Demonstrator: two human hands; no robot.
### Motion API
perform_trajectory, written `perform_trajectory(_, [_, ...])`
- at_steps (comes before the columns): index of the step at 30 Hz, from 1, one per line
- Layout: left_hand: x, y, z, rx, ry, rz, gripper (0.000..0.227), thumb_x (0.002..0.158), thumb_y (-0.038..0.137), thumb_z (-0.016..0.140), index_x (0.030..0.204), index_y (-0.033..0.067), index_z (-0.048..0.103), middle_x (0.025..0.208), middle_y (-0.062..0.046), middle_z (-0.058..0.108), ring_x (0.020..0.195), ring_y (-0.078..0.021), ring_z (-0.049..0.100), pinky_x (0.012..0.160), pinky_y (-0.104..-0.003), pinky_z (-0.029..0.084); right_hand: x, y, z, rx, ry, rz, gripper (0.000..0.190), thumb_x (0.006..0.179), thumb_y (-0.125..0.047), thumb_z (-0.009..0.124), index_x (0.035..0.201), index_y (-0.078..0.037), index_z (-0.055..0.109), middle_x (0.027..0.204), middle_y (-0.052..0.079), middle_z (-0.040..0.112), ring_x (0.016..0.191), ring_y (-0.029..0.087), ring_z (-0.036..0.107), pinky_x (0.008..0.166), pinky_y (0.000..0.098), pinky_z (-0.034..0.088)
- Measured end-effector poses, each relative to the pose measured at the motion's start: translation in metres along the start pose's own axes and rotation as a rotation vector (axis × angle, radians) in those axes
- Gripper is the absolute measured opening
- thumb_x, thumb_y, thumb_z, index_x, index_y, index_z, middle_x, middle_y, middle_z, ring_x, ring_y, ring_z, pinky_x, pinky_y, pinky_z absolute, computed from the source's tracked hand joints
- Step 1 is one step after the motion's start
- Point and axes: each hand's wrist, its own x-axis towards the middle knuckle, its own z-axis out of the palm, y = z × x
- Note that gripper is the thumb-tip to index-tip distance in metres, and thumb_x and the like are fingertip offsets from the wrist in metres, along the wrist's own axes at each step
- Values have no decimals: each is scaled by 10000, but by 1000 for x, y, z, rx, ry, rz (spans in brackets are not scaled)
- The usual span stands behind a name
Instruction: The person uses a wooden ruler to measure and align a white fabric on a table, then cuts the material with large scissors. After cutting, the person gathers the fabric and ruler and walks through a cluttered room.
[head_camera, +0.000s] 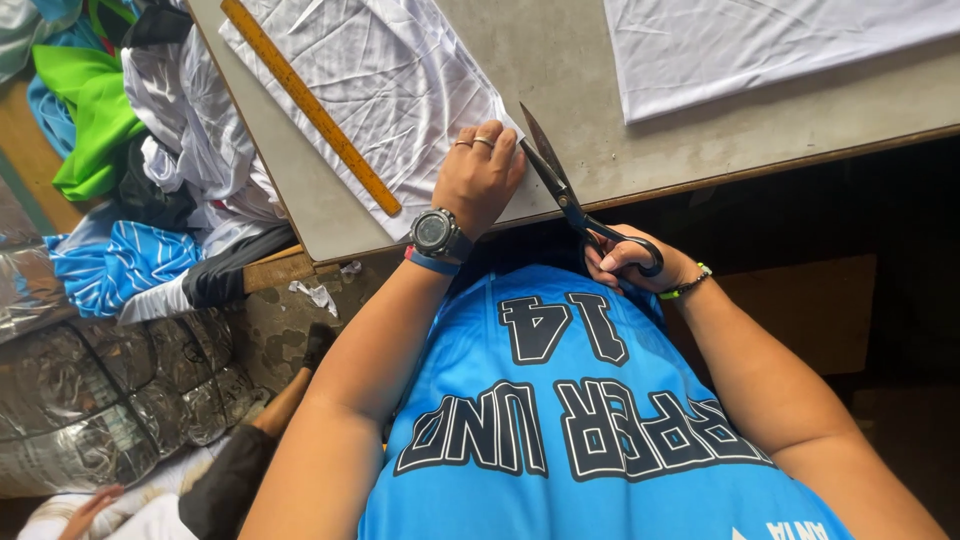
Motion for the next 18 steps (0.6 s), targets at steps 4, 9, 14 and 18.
perform_trajectory(4, [12,7,-13,84,36,76,56,917,148,625,960,113,628,868,-76,589,729,-265,653,607,-321,547,-8,-2,-1,17,-14,23,250,744,-193,683,810,2,542,481,144,537,355,261,597,328,301,441])
perform_trajectory(9, [13,14,-18,93,79,134,78,948,140,583,947,132,661,855,-55,601,776,-242,635,639,-323,507,-25,-8,0,113,-28,66,256,776,-205,663,826,4,524,490,163,525,373,298,609,337,330,457])
perform_trajectory(14, [19,13,-30,30,94,165,98,959,106,571,947,107,668,854,-68,604,777,-248,620,673,-333,514,-24,-12,7,113,-36,55,234,802,-206,639,830,-10,514,476,142,513,347,277,594,349,321,463])
perform_trajectory(18, [19,11,-29,7,118,175,99,953,80,583,929,86,678,833,-80,609,764,-255,621,704,-347,533,-30,-10,7,134,-20,27,211,799,-175,621,806,-2,499,437,146,478,284,281,552,338,345,475])
